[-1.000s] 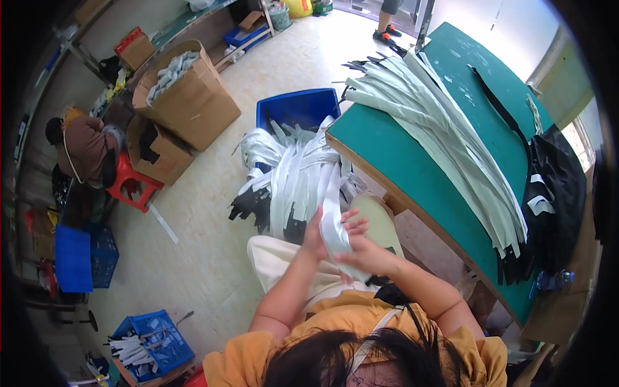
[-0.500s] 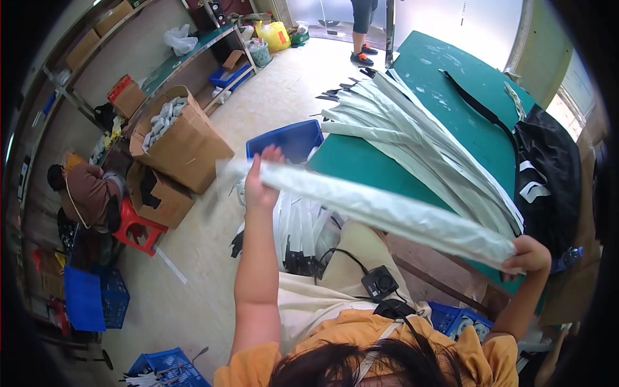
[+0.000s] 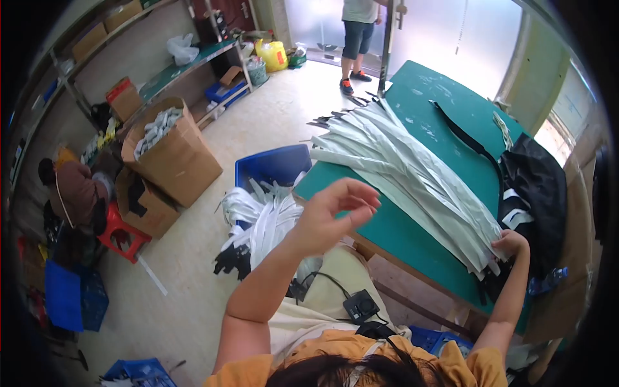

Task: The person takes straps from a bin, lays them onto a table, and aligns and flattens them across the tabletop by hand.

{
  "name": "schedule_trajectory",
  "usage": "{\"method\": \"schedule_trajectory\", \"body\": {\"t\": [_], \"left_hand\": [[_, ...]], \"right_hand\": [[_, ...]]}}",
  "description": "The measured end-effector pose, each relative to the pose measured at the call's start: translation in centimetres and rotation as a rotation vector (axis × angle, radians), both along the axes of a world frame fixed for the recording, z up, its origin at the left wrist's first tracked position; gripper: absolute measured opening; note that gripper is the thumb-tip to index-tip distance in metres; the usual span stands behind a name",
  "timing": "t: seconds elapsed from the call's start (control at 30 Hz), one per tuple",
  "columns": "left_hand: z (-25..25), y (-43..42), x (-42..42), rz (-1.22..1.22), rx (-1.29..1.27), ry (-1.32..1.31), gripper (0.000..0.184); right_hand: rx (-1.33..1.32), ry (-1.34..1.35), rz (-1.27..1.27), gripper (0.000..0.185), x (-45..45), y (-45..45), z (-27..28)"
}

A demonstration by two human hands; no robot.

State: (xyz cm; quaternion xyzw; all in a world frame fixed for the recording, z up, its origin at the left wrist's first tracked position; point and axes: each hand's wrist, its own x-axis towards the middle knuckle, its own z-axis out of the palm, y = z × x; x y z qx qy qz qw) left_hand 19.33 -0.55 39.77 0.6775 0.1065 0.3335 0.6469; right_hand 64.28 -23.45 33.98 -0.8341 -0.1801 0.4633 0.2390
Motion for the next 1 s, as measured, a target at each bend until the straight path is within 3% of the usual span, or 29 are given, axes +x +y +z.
{"method": "schedule_trajectory", "body": {"t": [0.07, 0.2, 0.27, 0.33, 0.4, 0.43, 0.53, 0.57, 0.67, 0.73, 0.77, 0.87, 0.9, 0.93, 0.97, 1.0], "left_hand": [[3.7, -2.2, -2.9, -0.023, 0.307, -0.167, 0.02], [9.2, -7.4, -9.0, -0.138, 0.234, -0.656, 0.015], [8.7, -9.5, -11.9, -0.249, 0.155, -0.854, 0.011], [8.1, -11.3, -13.8, -0.355, 0.068, -1.001, 0.009], [7.9, -12.5, -14.7, -0.41, 0.022, -1.083, 0.009], [7.7, -12.9, -14.9, -0.432, -0.007, -1.108, 0.01], [7.2, -12.6, -14.3, -0.425, 0.017, -1.155, 0.014], [7.3, -12.0, -13.6, -0.351, 0.126, -1.182, 0.014], [7.0, -10.2, -12.3, -0.125, 0.442, -1.226, 0.013], [6.0, -8.6, -12.6, 0.325, 0.785, -0.873, 0.006], [4.2, -7.2, -13.0, 0.672, 0.993, -0.478, 0.013], [-9.5, 1.3, -15.8, 0.857, 0.221, 0.016, 0.025], [-18.2, 4.4, -17.4, 0.921, -0.113, 0.157, 0.026], [-25.5, 5.8, -19.8, 1.015, -0.019, 0.604, 0.03], [-30.5, 5.8, -21.6, 1.013, -0.134, 0.906, 0.034], [-37.3, 5.9, -23.8, 1.012, -0.082, 1.144, 0.04]], "right_hand": [[-0.123, -0.164, 0.134, 0.031, 3.6, -0.7, -1.8], [-0.367, -0.595, 0.339, 0.05, 6.3, -1.4, -4.1], [-0.536, -1.047, 0.307, 0.048, 1.3, -0.8, -2.6], [-0.086, -1.249, 0.298, 0.039, -3.3, 0.7, -2.4], [0.535, -1.058, 0.369, 0.025, -9.6, 3.9, -2.3], [0.619, -0.896, 0.431, 0.02, -14.3, 5.6, -1.6], [0.762, -0.54, 0.784, 0.014, -24.6, 9.3, -2.7], [0.755, -0.329, 0.848, 0.012, -27.7, 10.3, -3.4], [0.712, -0.092, 1.173, 0.012, -33.3, 13.3, -8.6], [0.666, -0.051, 1.182, 0.011, -35.1, 14.5, -15.0], [0.69, -0.084, 1.17, 0.01, -35.4, 14.9, -17.7], [0.724, -0.137, 1.091, 0.009, -36.1, 14.9, -21.3], [0.706, -0.126, 1.045, 0.009, -36.3, 14.8, -21.0], [0.683, -0.116, 1.0, 0.009, -36.4, 14.7, -20.9], [0.713, -0.118, 1.017, 0.008, -36.2, 14.6, -21.2], [0.705, -0.104, 0.999, 0.008, -36.2, 14.5, -21.2]]}}
